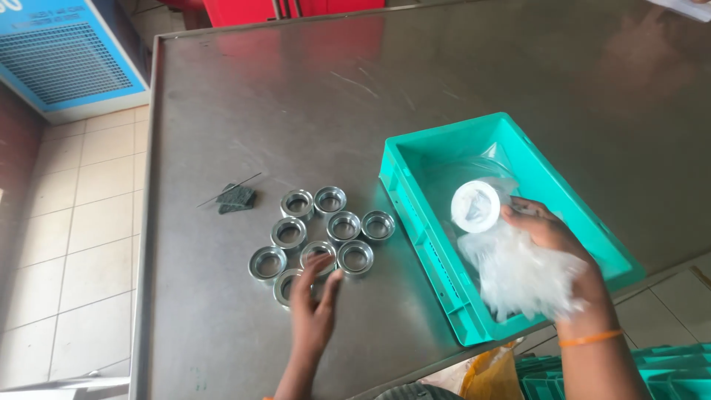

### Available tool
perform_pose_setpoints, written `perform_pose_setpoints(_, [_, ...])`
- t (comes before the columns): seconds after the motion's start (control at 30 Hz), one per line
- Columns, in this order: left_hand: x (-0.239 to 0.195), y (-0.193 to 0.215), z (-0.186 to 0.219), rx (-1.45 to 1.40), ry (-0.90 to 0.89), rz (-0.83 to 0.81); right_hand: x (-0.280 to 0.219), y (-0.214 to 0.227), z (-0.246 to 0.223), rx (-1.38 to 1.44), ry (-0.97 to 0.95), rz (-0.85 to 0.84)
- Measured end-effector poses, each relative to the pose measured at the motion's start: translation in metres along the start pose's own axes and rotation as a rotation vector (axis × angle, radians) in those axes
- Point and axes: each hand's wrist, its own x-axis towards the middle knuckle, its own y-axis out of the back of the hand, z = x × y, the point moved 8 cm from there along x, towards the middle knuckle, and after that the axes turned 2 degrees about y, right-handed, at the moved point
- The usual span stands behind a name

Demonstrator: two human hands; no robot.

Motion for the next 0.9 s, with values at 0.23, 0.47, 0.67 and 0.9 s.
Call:
perform_pose_setpoints(0.23, [-0.014,-0.09,0.037,-1.585,0.519,-0.477,-0.026,-0.122,0.128,0.214,-0.223,-0.564])
perform_pose_setpoints(0.47, [-0.045,-0.061,-0.078,-1.486,0.726,0.078,-0.084,-0.175,0.081,-0.666,0.517,-0.54])
perform_pose_setpoints(0.67, [-0.052,-0.057,-0.05,-1.107,0.671,-0.117,-0.097,-0.203,0.086,-0.754,0.799,-0.679])
perform_pose_setpoints(0.9, [-0.056,-0.038,-0.042,-1.25,0.617,-0.237,-0.071,-0.181,0.132,-0.45,0.636,-0.798])
